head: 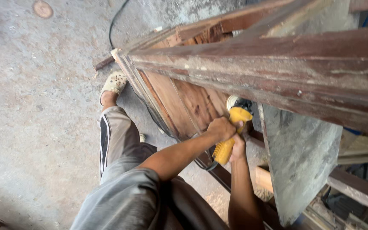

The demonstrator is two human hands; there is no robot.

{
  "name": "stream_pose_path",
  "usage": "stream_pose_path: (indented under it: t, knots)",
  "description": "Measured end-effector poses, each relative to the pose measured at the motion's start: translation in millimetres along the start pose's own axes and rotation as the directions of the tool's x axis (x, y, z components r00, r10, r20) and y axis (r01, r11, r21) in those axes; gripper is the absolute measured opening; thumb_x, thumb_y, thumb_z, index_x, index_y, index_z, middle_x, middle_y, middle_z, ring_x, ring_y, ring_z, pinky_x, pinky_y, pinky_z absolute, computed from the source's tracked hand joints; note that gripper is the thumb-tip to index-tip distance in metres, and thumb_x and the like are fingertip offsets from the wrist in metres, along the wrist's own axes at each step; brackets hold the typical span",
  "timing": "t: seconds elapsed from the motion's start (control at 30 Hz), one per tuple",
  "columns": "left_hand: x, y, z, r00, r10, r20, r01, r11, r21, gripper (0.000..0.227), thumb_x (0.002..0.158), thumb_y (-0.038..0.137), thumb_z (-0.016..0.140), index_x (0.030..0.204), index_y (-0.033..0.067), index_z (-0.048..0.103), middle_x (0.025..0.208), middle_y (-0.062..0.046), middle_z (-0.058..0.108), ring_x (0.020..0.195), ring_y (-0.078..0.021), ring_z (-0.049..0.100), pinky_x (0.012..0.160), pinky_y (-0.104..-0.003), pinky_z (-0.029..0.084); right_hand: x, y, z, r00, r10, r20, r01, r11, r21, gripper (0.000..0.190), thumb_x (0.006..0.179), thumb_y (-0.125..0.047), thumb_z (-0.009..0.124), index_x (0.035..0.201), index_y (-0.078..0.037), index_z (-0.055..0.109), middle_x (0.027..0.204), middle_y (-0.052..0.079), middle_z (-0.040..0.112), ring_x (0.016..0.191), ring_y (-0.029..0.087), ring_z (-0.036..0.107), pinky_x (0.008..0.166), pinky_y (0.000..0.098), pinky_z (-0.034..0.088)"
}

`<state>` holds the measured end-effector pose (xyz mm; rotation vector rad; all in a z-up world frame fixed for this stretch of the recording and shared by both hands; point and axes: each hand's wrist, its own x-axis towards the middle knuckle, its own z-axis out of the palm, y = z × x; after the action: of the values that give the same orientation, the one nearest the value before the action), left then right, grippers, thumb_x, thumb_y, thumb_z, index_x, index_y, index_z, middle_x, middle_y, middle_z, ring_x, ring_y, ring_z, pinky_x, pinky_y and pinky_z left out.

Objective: The person sands the interior and exterior surfaces of a wooden cabinet using a power sander, reaching into the shelves and along the frame.

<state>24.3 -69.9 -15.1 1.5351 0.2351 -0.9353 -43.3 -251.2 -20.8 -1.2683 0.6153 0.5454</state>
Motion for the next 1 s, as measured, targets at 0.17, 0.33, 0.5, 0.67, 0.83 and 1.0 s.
stream_pose_path:
  t: [0.17,0.33,0.5,0.67,0.83,1.0]
  knots:
    - [-42,-22,-55,0.987,0.131,-0.098,-0.115,0.982,0.150,0.084,0.099,0.073,0.038,0.097,-0.0031,0.074,0.087,-0.031,0.073,0.089,-0.0445,0.074,0.080,-0.052,0.059,27,18,37,0.987,0.088,0.132,-0.093,0.995,0.031,0.050,0.100,-0.029,0.054,0.143,-0.004,0.051,0.133,0.014,0.062,0.120,0.027,0.063,0.100,0.0421,0.054]
    - [-56,-25,-112,0.915,0.120,-0.384,-0.126,0.992,0.009,0.082,0.091,0.074,0.046,0.091,-0.0027,0.074,0.078,-0.032,0.069,0.083,-0.0482,0.070,0.074,-0.054,0.056,73,10,92,0.937,0.196,0.288,-0.205,0.979,-0.002,0.046,0.103,-0.029,0.056,0.140,-0.003,0.054,0.130,0.012,0.064,0.119,0.023,0.064,0.100,0.0397,0.054]
    - [-35,-22,-108,0.952,0.053,-0.303,-0.054,0.999,0.007,0.089,0.095,0.075,0.044,0.084,-0.0082,0.074,0.076,-0.034,0.068,0.085,-0.0481,0.071,0.075,-0.053,0.058,66,-14,107,0.972,0.113,0.204,-0.079,0.983,-0.168,0.037,0.100,-0.026,0.057,0.130,-0.003,0.060,0.113,0.011,0.069,0.098,0.022,0.070,0.081,0.0380,0.058]
    - [-24,-21,-73,0.972,0.054,-0.228,-0.077,0.992,-0.097,0.085,0.092,0.073,0.048,0.090,-0.0075,0.073,0.083,-0.033,0.070,0.090,-0.0458,0.072,0.079,-0.051,0.057,44,-23,89,0.993,0.070,0.098,-0.045,0.970,-0.238,0.036,0.096,-0.021,0.060,0.126,-0.003,0.060,0.112,0.010,0.068,0.097,0.021,0.070,0.081,0.0377,0.060]
    - [-1,-16,-42,0.987,0.104,-0.119,-0.110,0.993,-0.046,0.085,0.096,0.071,0.044,0.096,-0.0089,0.073,0.095,-0.033,0.072,0.097,-0.0447,0.072,0.086,-0.049,0.058,37,-26,51,1.000,-0.004,0.026,0.011,0.963,-0.269,0.036,0.096,-0.021,0.061,0.125,0.000,0.060,0.112,0.011,0.068,0.096,0.023,0.070,0.080,0.0387,0.059]
    - [17,-8,-2,0.996,0.088,0.002,-0.088,0.996,-0.014,0.084,0.098,0.069,0.041,0.098,-0.0071,0.076,0.103,-0.029,0.074,0.104,-0.0412,0.073,0.090,-0.048,0.057,30,-15,10,0.992,0.057,-0.109,-0.068,0.993,-0.098,0.045,0.100,-0.031,0.056,0.135,-0.002,0.057,0.122,0.013,0.067,0.109,0.026,0.067,0.090,0.0408,0.056]
